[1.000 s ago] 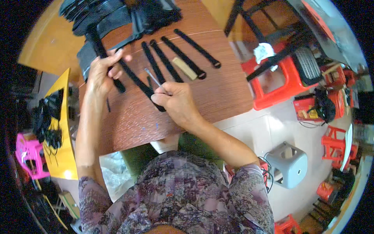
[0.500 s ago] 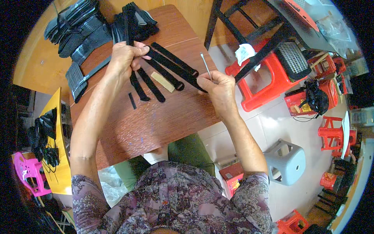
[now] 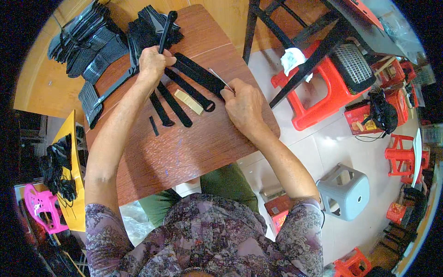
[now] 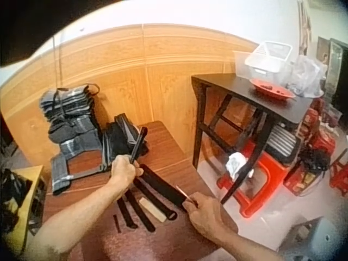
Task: The recorder is seen assembling plastic hardware onto black velcro straps using a small metal tool.
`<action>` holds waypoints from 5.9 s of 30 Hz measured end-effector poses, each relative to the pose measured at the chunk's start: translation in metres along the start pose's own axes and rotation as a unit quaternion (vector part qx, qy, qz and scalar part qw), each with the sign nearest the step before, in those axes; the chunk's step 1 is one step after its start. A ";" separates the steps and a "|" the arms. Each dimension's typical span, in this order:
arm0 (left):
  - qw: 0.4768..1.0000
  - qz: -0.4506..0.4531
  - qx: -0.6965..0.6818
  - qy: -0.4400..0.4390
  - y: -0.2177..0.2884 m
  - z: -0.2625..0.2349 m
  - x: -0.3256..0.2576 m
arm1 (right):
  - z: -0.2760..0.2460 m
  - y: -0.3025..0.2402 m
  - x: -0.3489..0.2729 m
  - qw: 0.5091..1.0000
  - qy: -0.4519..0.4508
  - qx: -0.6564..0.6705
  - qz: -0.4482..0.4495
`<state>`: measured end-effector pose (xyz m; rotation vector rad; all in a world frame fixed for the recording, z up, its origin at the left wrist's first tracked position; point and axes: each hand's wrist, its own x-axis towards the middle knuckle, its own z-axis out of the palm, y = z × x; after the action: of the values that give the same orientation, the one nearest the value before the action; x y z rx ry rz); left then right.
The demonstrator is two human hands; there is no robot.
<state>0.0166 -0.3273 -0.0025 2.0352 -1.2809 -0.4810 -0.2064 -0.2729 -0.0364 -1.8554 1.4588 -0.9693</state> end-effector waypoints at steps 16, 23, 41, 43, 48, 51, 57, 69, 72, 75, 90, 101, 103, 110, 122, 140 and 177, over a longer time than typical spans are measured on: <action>0.992 -0.074 -0.102 -0.021 -0.014 0.011 0.016 | 0.009 -0.002 0.001 0.996 0.011 -0.079 -0.044; 0.993 -0.088 -0.076 -0.030 -0.012 0.005 0.013 | 0.011 0.000 0.002 0.995 0.014 -0.084 -0.056; 0.982 -0.072 -0.112 -0.135 0.009 0.009 0.001 | 0.011 -0.003 0.003 0.992 -0.008 -0.118 -0.042; 0.986 -0.076 -0.075 -0.125 0.016 0.007 0.000 | 0.005 -0.005 0.001 0.993 -0.013 -0.115 -0.031; 0.987 -0.061 -0.070 -0.131 0.019 0.006 -0.002 | -0.020 0.000 -0.012 0.994 -0.016 -0.105 0.011; 0.985 -0.055 -0.086 -0.141 0.011 0.006 0.003 | -0.032 0.008 -0.022 0.995 -0.025 -0.094 0.018; 0.974 -0.085 -0.140 -0.155 0.016 0.003 -0.004 | -0.045 0.014 -0.039 0.999 -0.023 0.005 0.047; 0.698 -0.115 -0.671 -0.220 0.005 -0.073 -0.089 | -0.037 -0.044 -0.068 0.960 -0.081 0.268 -0.012; 0.664 -0.131 -0.714 -0.178 -0.003 -0.076 -0.127 | -0.010 -0.076 -0.082 0.952 -0.113 0.275 -0.067; 0.640 -0.148 -0.741 -0.137 -0.010 -0.075 -0.155 | 0.013 -0.098 -0.093 0.949 -0.128 0.270 -0.098; 0.775 -0.120 -0.616 -0.076 -0.065 -0.092 -0.250 | 0.040 -0.092 -0.151 0.865 -0.264 0.420 0.072; 0.801 -0.135 -0.581 -0.052 -0.072 -0.103 -0.255 | 0.042 -0.103 -0.153 0.860 -0.270 0.422 0.093; 0.797 -0.116 -0.592 -0.036 -0.075 -0.101 -0.254 | 0.038 -0.100 -0.153 0.861 -0.245 0.439 0.073; 0.805 -0.109 -0.582 -0.020 -0.071 -0.101 -0.257 | 0.034 -0.092 -0.152 0.908 -0.275 0.315 0.000; 0.798 -0.096 -0.595 0.010 -0.072 -0.103 -0.259 | 0.023 -0.096 -0.146 0.911 -0.288 0.294 -0.011; 0.800 -0.081 -0.594 0.026 -0.079 -0.096 -0.256 | 0.038 -0.086 -0.150 0.938 -0.212 0.164 -0.219; 0.777 -0.068 -0.626 0.020 -0.087 -0.077 -0.253 | 0.042 -0.083 -0.141 0.929 -0.300 0.202 -0.076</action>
<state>0.0074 -0.0493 -0.0212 0.9454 -0.4514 -1.0030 -0.1457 -0.1158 -0.0199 -1.7505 0.6980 -0.6203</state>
